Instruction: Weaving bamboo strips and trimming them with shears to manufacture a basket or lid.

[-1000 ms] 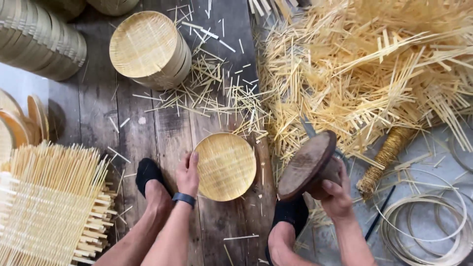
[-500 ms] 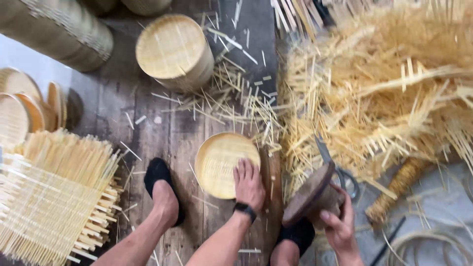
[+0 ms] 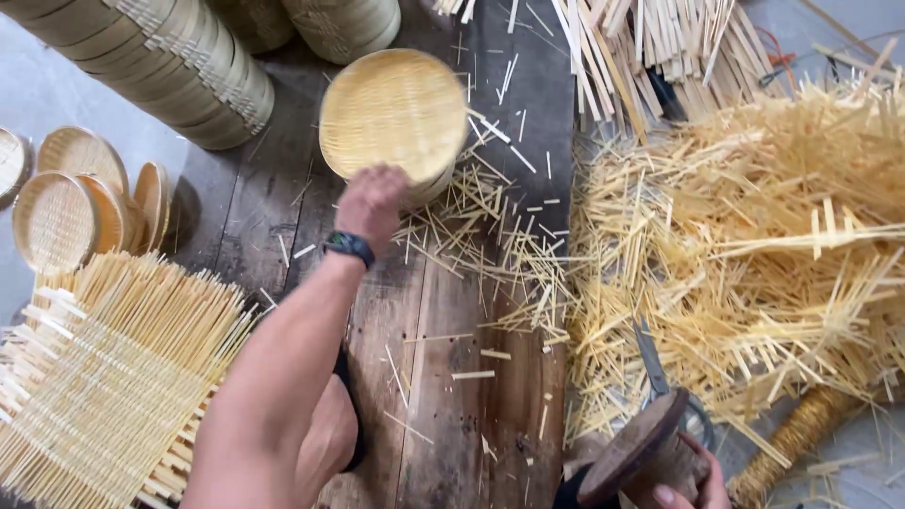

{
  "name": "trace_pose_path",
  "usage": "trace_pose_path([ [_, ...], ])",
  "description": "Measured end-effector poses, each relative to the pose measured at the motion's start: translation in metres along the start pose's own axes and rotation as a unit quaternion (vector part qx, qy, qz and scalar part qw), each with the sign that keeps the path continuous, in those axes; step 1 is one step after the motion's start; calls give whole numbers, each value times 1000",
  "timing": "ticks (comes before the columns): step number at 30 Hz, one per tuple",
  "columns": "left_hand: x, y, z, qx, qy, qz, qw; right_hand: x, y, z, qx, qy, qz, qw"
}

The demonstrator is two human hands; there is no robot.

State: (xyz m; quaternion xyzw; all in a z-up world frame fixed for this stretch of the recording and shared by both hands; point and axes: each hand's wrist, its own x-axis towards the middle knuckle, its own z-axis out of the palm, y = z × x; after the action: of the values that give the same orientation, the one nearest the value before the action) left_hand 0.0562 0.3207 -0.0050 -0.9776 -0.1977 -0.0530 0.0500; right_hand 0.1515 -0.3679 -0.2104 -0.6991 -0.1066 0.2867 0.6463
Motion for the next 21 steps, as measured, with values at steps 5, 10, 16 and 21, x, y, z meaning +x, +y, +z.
trace_pose_path([
  [5,21,-37,25,-122,91,-27,988,12,83,-36,-62,-2,-37,997],
  [10,18,-36,33,-138,52,-54,988,8,60,-28,-82,-17,-100,991],
  [16,19,-39,24,-148,-22,-64,987,37,132,-68,55,-27,70,996],
  [21,12,-3,22,23,95,-76,992,46,131,-47,160,-47,80,983],
])
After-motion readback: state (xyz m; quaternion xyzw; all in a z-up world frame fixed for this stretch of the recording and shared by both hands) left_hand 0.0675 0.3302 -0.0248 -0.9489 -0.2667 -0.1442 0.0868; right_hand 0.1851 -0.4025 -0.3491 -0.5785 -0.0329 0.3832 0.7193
